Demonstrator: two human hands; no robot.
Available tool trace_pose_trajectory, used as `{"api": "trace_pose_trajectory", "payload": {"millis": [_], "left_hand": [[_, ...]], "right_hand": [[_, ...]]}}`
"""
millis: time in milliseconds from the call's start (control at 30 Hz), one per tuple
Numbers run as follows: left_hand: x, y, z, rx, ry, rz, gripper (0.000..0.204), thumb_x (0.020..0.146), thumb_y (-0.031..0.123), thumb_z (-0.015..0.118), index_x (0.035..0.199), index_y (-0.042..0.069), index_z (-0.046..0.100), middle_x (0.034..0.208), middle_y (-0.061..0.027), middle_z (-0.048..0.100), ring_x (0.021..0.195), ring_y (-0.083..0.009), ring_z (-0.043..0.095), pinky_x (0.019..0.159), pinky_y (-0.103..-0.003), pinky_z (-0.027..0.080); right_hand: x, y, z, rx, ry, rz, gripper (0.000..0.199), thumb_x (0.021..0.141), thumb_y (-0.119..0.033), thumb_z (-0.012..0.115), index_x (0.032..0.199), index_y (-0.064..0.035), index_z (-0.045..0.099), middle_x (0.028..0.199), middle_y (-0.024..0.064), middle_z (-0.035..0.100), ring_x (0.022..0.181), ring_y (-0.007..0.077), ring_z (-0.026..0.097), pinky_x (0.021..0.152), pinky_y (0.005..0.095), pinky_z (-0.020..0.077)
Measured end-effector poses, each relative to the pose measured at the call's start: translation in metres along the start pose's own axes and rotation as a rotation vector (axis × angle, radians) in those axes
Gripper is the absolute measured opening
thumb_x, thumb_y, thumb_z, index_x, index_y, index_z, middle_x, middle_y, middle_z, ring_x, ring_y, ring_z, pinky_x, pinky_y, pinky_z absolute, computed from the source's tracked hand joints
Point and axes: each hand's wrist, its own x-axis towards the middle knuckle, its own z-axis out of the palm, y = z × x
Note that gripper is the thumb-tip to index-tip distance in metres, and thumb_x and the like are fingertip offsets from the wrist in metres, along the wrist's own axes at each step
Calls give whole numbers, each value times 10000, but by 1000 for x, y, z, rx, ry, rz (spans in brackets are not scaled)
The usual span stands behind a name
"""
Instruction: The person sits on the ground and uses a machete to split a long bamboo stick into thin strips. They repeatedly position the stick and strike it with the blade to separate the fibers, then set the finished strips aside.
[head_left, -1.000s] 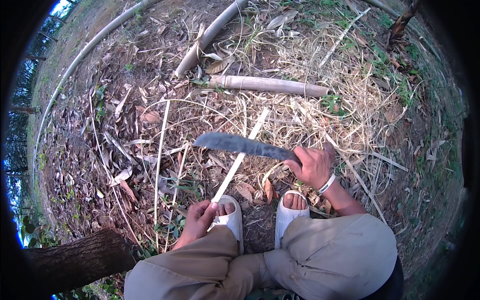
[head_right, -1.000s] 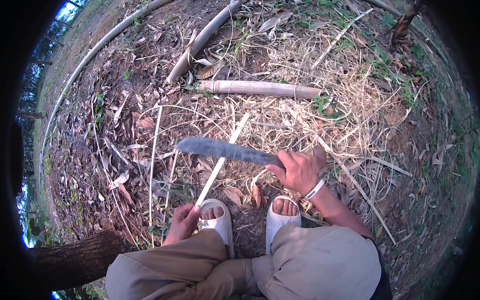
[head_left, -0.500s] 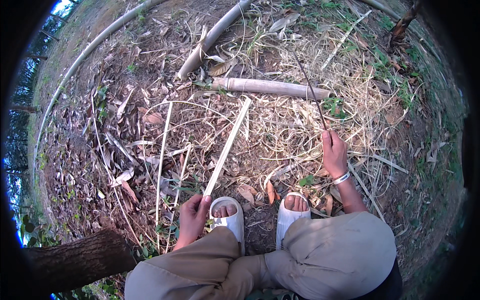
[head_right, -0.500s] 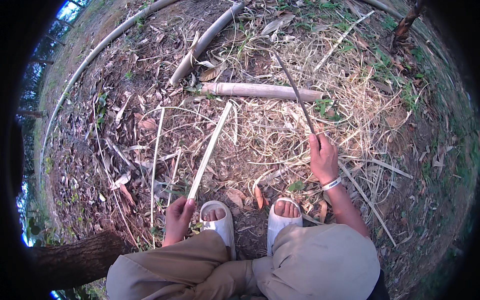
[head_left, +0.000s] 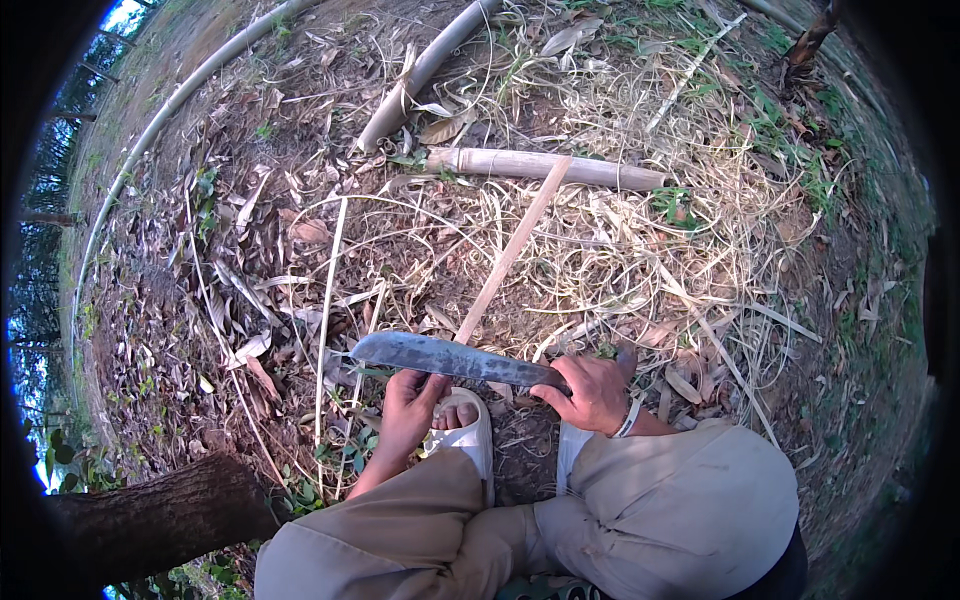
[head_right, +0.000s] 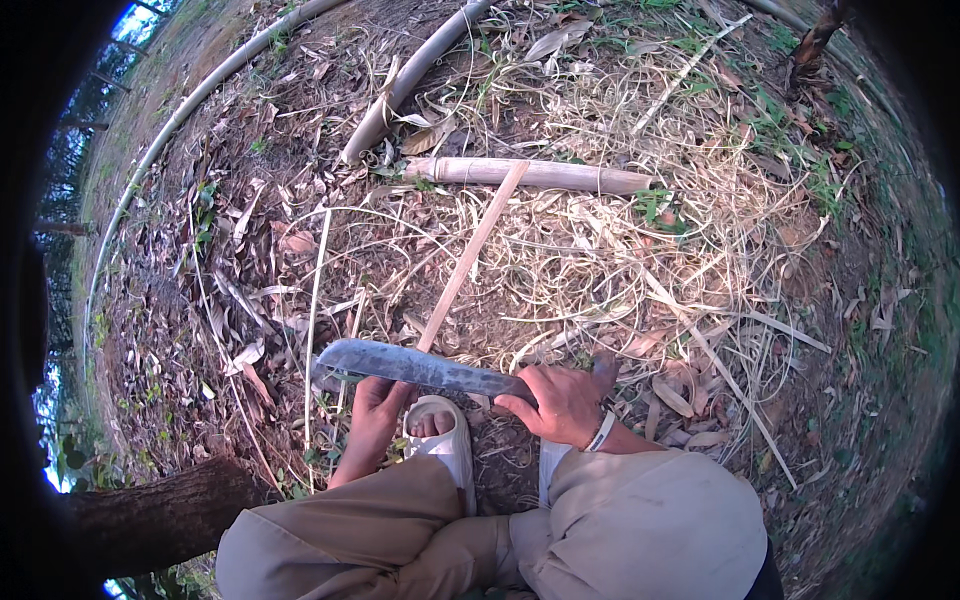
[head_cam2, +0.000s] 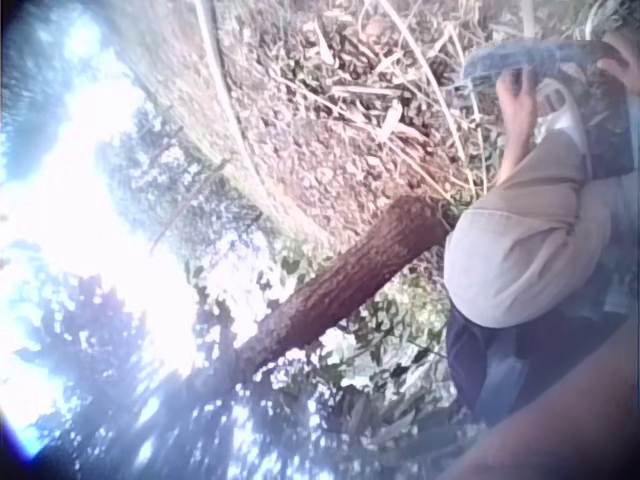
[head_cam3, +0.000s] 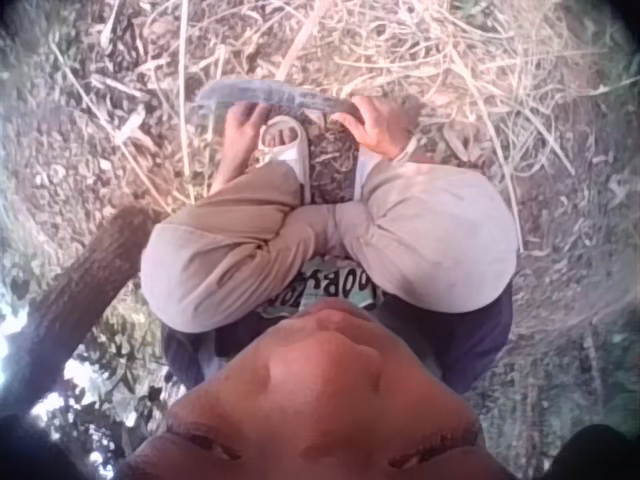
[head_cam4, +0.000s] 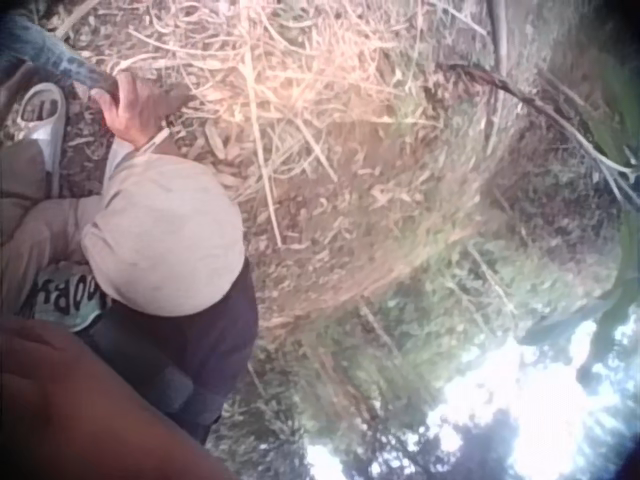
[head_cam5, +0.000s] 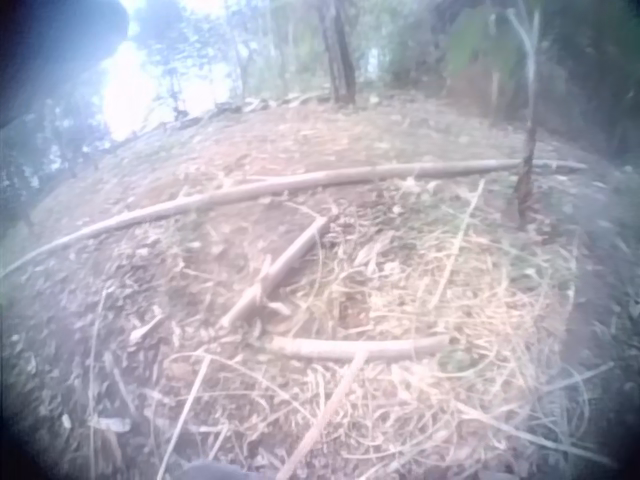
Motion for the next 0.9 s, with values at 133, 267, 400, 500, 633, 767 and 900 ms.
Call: {"api": "trace_pose_trajectory", "payload": {"millis": [133, 267, 400, 500, 633, 767, 900], "left_hand": [[-3, 10, 2, 59, -23, -71, 174, 993, 140, 577, 988, -15, 656, 708, 0, 590, 621, -36, 504, 551, -202, 401], [-4, -2, 0, -150, 3, -48, 145, 993, 96, 549, 1000, -5, 652, 706, 8, 579, 625, -30, 493, 545, -192, 394], [4, 8, 4, -232, -46, -112, 140, 982, 61, 523, 1027, -6, 638, 712, 13, 573, 613, -31, 488, 519, -195, 383], [8, 19, -7, -157, -201, -73, 143, 976, 47, 513, 1018, -7, 639, 696, 18, 563, 586, -27, 470, 492, -195, 363], [7, 52, 1, -363, -286, -213, 179, 992, 129, 558, 992, -19, 658, 652, 13, 544, 513, -32, 404, 457, -199, 301], [-11, 36, -3, -227, -259, -219, 243, 997, 173, 552, 944, -42, 655, 594, 12, 501, 479, -46, 347, 451, -212, 250], [-1, 44, -7, -226, -188, -176, 249, 1011, 178, 545, 976, -42, 658, 592, 37, 476, 488, -33, 343, 457, -207, 260]], "right_hand": [[-2, 9, -7, -19, 24, 16, 388, 863, -411, 714, 921, -50, 586, 655, 96, 601, 575, 285, 635, 513, 389, 493], [-4, 4, -3, 4, -64, -74, 405, 877, -433, 694, 922, -46, 584, 656, 98, 604, 565, 285, 633, 510, 389, 492], [-7, 5, 2, -13, -81, -47, 447, 868, -472, 689, 820, -50, 551, 644, 105, 538, 569, 302, 599, 518, 402, 451], [6, 15, -8, -116, 5, -192, 465, 874, -512, 663, 887, -52, 598, 627, 82, 572, 543, 266, 615, 501, 375, 478], [25, 30, -41, -245, 157, -134, 462, 921, -505, 602, 834, -53, 570, 603, 109, 559, 538, 302, 605, 495, 404, 447], [43, 67, -97, -169, 253, 446, 377, 1006, -390, 510, 873, -40, 552, 557, 172, 519, 535, 377, 571, 507, 452, 418], [36, 16, -73, -149, 38, 15, 396, 945, -421, 598, 838, -42, 554, 596, 120, 552, 551, 339, 603, 530, 435, 453]]}}
